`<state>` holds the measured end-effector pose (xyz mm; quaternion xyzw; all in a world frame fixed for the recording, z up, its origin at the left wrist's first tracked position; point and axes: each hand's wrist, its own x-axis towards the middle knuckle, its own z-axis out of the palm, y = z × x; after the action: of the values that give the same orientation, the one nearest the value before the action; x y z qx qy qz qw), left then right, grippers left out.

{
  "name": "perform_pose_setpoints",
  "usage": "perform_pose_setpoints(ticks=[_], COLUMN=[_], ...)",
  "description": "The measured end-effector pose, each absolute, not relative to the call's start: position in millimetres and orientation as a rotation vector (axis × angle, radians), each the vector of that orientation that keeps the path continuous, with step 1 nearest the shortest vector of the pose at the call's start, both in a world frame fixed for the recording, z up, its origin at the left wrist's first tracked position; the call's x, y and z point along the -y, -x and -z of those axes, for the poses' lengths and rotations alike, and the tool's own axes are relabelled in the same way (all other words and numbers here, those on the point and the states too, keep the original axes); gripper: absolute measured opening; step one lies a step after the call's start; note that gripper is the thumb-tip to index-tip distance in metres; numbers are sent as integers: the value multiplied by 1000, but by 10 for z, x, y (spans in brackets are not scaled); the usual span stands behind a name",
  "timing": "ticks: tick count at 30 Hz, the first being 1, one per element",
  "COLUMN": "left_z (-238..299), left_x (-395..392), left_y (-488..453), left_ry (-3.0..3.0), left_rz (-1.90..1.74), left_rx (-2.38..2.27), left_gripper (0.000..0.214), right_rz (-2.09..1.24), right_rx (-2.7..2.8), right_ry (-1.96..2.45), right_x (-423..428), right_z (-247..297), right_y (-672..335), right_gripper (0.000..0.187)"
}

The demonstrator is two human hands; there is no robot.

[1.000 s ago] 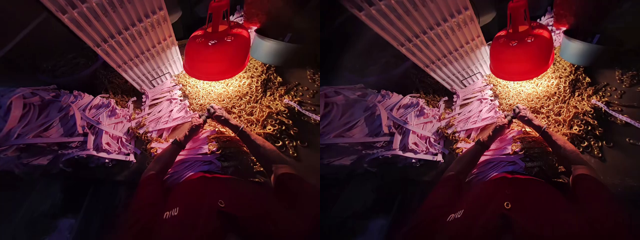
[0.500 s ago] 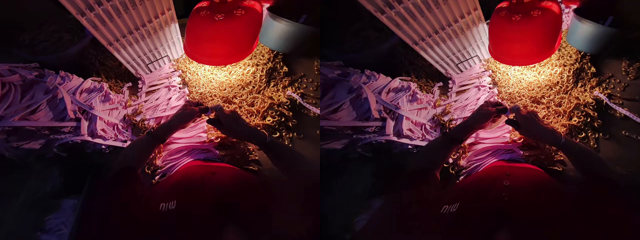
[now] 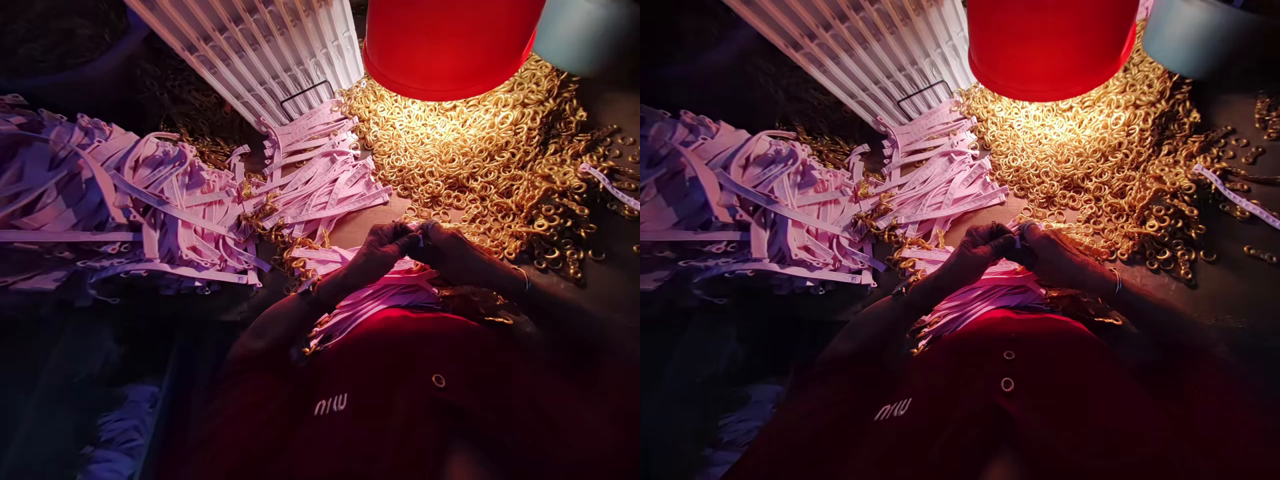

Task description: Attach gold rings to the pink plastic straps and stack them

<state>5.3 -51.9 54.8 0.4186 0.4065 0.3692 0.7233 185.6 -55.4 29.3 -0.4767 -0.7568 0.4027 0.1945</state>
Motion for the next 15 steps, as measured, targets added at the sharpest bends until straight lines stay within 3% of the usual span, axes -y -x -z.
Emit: perform_pose_setpoints(ticks=[9,15], left_z=[-303,-621], left_x=[421,241], left_y=[-54,175], left_ry=[-839,-1479], left_rz=[-760,-453], left_rx=[-980,-1281], left_gripper=[50,35], right_rz=[-922,-794], right_rx=[2403,2619], right_ry=[1305,1230], right_x=[486,340], right_z=[-360,-570], right_y=[-1781,-1837], right_gripper=[26,34])
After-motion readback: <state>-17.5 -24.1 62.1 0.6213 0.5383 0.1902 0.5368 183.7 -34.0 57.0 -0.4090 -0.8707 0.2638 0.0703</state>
